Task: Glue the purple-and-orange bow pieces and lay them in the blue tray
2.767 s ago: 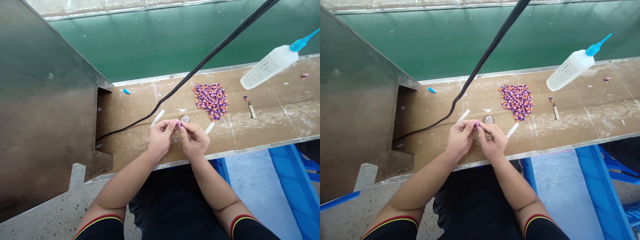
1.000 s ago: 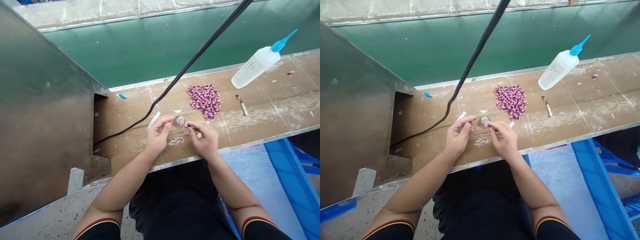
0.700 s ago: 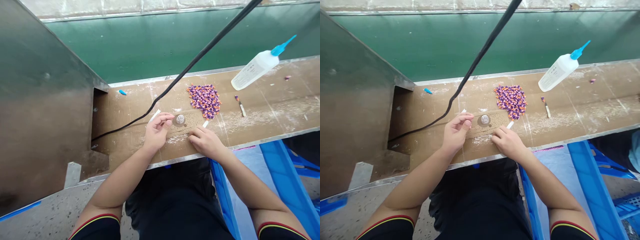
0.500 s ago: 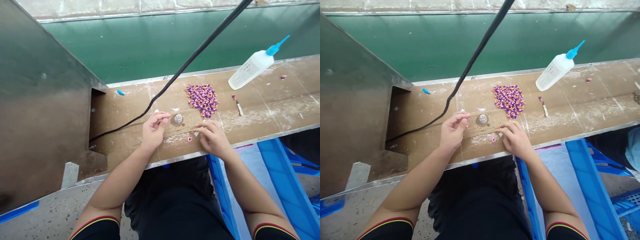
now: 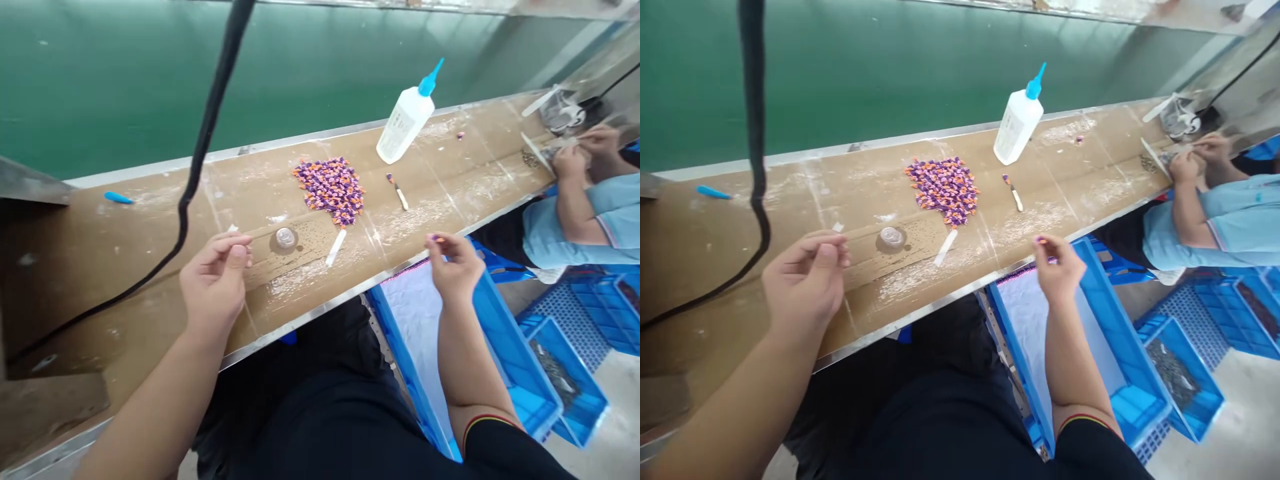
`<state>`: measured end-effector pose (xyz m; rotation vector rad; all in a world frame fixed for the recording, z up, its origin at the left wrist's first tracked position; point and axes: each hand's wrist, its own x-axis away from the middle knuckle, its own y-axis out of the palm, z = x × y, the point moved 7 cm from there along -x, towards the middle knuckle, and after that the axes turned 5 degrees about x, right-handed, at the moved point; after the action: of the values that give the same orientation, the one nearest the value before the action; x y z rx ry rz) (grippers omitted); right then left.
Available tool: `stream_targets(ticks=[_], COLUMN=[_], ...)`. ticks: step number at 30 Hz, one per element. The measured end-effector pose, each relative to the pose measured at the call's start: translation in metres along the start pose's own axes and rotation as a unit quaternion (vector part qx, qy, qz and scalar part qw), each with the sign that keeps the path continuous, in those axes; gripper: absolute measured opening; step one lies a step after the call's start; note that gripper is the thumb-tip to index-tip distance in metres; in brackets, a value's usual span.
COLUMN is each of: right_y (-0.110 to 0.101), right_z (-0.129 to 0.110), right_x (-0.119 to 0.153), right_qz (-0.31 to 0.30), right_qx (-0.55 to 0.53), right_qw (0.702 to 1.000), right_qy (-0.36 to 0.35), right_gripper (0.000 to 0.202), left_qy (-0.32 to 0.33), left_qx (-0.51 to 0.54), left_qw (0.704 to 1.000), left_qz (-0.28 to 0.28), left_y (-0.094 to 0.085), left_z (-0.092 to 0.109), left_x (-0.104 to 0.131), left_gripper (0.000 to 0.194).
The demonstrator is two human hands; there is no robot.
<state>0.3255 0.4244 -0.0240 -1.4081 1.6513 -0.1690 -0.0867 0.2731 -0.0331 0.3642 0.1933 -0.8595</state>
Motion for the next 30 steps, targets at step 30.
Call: stream_targets(ticks=[30], right_y=[0.019], right_z=[0.26], right_x=[0.017], right_qz=[-0.179], right_qx=[0.252], right_qw=[0.861], right_qy=[0.404], right_gripper=[0.032], left_qy=[0.05], left_qx=[-0.104], left_qw=[0.993], left_qz=[-0.021], left_y=[0.009], left_z=[0.004], left_x=[0.001], left_gripper=[0.007])
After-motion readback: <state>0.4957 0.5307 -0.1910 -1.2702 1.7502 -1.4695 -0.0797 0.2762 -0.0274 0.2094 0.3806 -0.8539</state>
